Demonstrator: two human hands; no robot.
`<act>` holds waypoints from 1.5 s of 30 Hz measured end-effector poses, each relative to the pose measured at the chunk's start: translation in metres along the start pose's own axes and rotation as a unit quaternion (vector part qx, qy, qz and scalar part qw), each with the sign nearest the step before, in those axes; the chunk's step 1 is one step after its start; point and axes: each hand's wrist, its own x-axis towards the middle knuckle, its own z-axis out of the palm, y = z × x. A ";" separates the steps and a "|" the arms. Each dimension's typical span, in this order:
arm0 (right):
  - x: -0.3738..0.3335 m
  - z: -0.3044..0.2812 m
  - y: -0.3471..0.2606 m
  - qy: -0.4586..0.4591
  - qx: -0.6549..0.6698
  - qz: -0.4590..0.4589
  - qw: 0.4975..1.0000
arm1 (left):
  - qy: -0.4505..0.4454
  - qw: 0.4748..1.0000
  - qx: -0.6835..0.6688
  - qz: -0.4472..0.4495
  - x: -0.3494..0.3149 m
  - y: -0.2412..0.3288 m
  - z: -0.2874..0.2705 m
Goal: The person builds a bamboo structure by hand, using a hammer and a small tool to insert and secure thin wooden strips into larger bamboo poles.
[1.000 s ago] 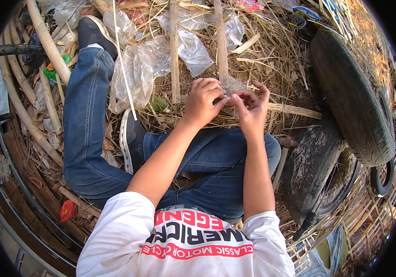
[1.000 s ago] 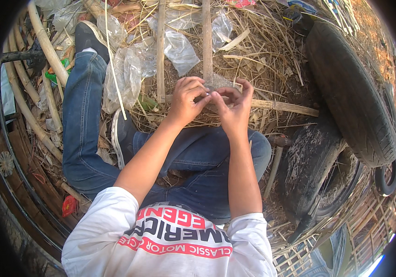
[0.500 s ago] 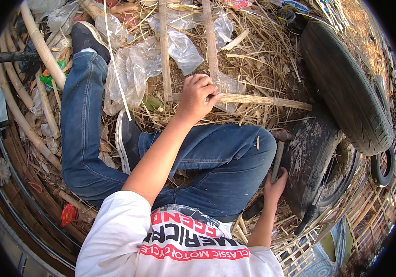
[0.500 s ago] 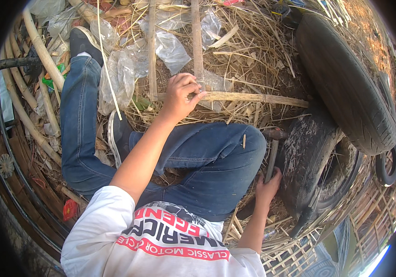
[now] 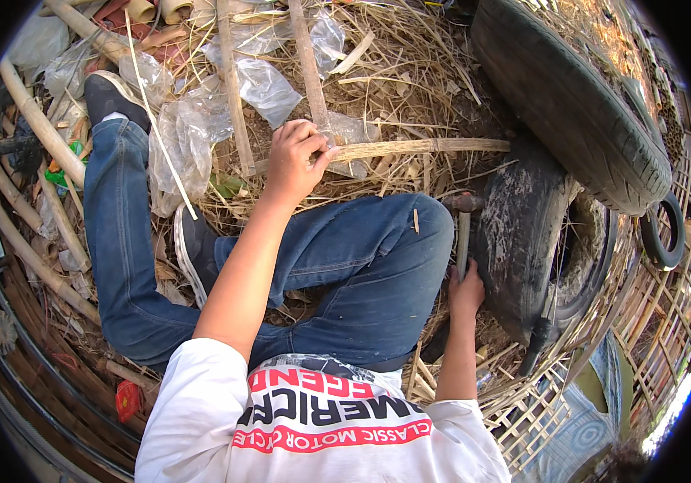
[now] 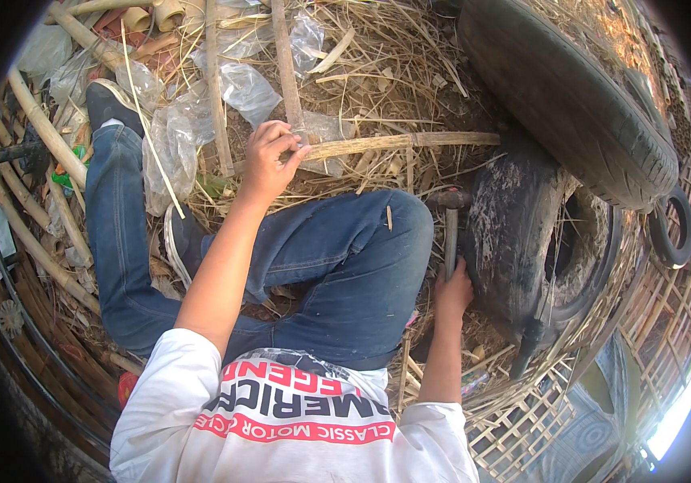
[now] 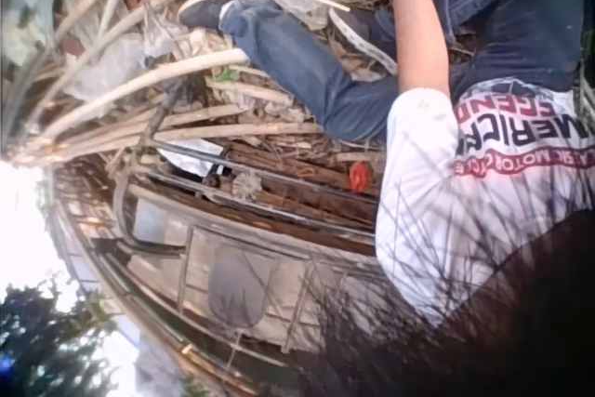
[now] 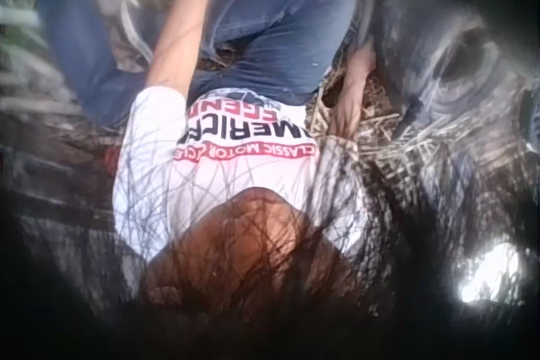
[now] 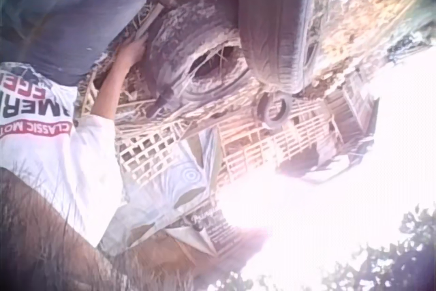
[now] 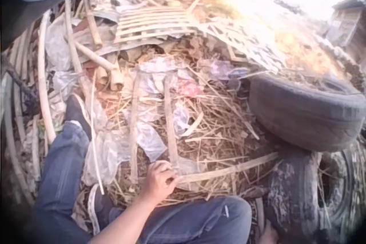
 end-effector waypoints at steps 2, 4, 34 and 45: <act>0.008 -0.003 0.002 -0.035 -0.015 -0.013 0.999 | -0.003 1.000 0.000 0.000 0.000 0.002 -0.002; 0.016 0.009 0.014 0.003 0.082 -0.069 0.994 | -0.006 1.000 0.002 0.008 0.002 0.004 -0.002; -0.030 -0.139 -0.180 0.000 0.289 -0.310 0.906 | -0.038 0.999 -0.024 -0.021 0.000 0.001 -0.006; -0.030 -0.132 -0.198 0.003 0.263 -0.361 0.894 | -0.034 0.999 -0.032 -0.024 0.000 -0.001 -0.009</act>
